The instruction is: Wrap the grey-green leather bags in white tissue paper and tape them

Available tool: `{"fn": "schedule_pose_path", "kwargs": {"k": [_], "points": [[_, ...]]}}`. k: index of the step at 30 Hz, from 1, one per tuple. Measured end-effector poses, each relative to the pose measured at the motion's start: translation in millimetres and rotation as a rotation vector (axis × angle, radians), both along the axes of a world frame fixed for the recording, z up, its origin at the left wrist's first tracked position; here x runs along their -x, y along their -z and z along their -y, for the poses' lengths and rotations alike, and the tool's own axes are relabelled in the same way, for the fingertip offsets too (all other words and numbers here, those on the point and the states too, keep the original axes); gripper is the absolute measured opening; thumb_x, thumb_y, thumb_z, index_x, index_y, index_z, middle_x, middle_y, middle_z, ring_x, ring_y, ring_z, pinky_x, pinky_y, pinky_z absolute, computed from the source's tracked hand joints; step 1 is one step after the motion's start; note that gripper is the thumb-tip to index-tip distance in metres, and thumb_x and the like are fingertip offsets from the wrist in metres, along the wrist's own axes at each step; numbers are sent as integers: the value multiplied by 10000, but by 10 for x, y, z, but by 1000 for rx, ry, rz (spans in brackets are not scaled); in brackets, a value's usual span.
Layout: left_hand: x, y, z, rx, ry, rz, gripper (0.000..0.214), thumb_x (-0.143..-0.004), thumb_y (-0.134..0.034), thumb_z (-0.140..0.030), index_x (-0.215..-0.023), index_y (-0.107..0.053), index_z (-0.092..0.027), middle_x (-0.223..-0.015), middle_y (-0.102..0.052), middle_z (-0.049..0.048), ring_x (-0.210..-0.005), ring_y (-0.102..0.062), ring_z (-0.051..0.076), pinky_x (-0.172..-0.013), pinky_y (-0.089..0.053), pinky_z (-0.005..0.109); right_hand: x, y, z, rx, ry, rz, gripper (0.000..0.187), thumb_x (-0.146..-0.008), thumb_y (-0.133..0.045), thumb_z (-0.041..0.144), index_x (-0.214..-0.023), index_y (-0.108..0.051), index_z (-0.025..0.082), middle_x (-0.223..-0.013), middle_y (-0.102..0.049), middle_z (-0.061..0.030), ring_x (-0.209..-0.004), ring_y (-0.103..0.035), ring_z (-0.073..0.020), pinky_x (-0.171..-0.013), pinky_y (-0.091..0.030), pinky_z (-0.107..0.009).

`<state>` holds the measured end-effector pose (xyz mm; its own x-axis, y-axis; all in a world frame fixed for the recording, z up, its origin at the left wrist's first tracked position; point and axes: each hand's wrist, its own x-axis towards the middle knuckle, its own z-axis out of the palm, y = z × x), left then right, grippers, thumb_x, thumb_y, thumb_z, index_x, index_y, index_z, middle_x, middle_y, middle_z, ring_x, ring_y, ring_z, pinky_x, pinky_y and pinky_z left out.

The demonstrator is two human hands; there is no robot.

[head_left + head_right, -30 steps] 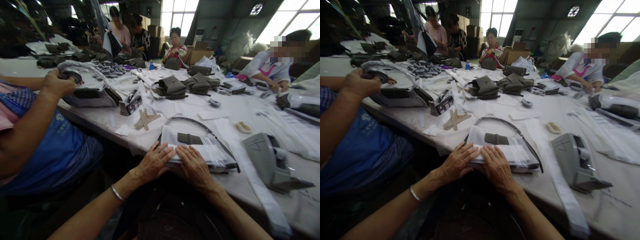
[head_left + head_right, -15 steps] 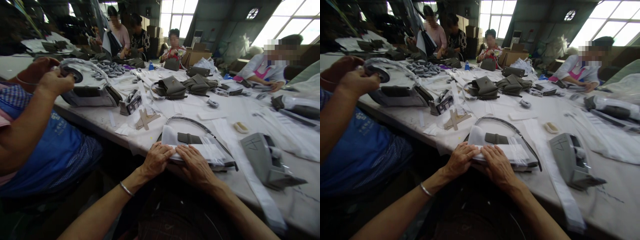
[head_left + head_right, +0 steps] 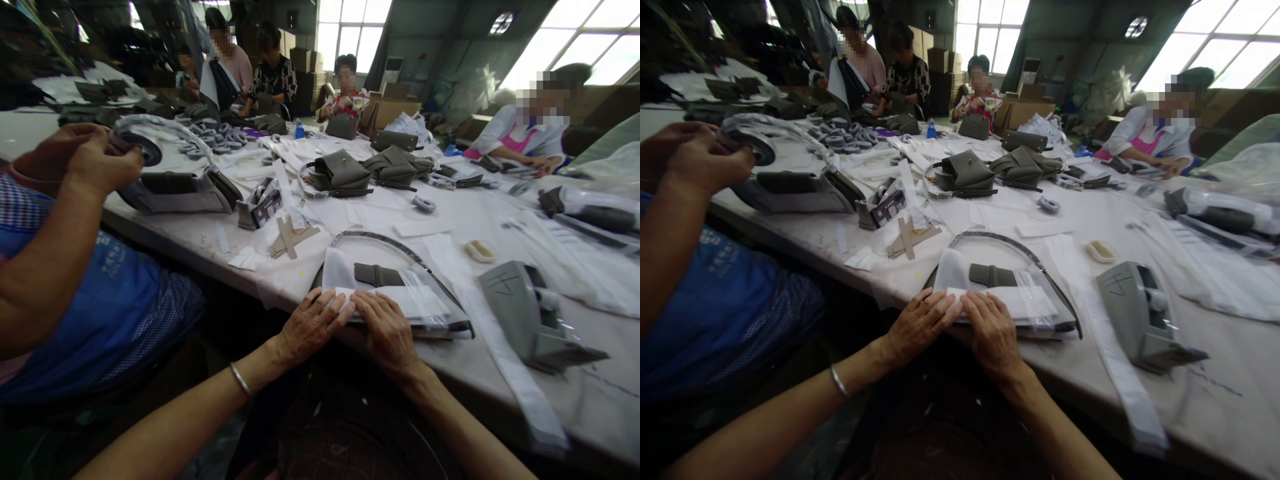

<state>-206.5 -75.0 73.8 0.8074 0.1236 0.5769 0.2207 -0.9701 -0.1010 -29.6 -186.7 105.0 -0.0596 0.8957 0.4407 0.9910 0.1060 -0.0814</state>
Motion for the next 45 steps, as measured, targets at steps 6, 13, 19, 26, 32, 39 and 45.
{"fn": "schedule_pose_path", "kwargs": {"k": [6, 13, 19, 26, 32, 39, 45], "points": [[-60, -48, -161, 12, 84, -40, 384, -972, -425, -132, -1354, -452, -162, -1217, -624, 120, -1067, -605, 207, -903, -507, 365, -15, -32, -20, 18, -7, 8, 495, -834, -398, 43, -1296, -534, 158, -1267, -648, -106, -1205, -558, -220, -1071, -414, -432], [-113, -154, -195, 7, 119, -21, 330, -971, -435, -155, -1297, -473, -117, -1088, -665, 118, -917, -647, 202, -775, -522, 341, 22, -91, -29, 61, 9, 50, 532, -884, -592, 338, -1361, -449, 151, -1301, -614, -134, -1234, -527, -281, -1101, -349, -484], [-146, -260, -173, -28, 142, 10, 308, -954, -450, -182, -1245, -491, -90, -1051, -676, 133, -827, -662, 211, -690, -523, 344, 29, -88, -36, 22, 62, 88, 530, -906, -571, 369, -1373, -428, 165, -1248, -635, -122, -1192, -536, -267, -1092, -326, -464], [-198, -331, -107, -42, 84, 90, 353, -920, -430, -106, -1264, -504, -80, -1092, -674, 132, -861, -649, 215, -782, -531, 363, -82, -168, -135, 43, 11, 47, 393, -856, -635, 411, -1158, -537, 180, -1076, -666, -94, -999, -579, -257, -928, -420, -417], [-264, -365, -202, -177, -30, 171, 355, -928, -379, -72, -1240, -546, -91, -1160, -643, 145, -1107, -592, 276, -983, -458, 451, -48, -336, -292, 134, 81, 40, 426, -796, -698, 389, -1123, -523, 180, -1004, -672, -82, -932, -592, -253, -832, -428, -387], [-178, -148, -292, -184, 62, 256, 292, -954, -364, -58, -1144, -581, -107, -974, -681, 105, -821, -633, 208, -774, -493, 356, 73, -461, -247, 241, 32, -14, 631, -771, -707, 342, -1324, -439, 200, -1078, -675, -80, -984, -599, -266, -872, -446, -395], [-9, -18, -236, -107, 37, 265, 280, -966, -400, -60, -1148, -602, -125, -1036, -686, 87, -867, -636, 201, -818, -460, 352, -578, -600, 281, 38, 190, -183, 504, -879, -606, 367, -1343, -463, 233, -1255, -636, -93, -1141, -585, -251, -993, -458, -413]]}}
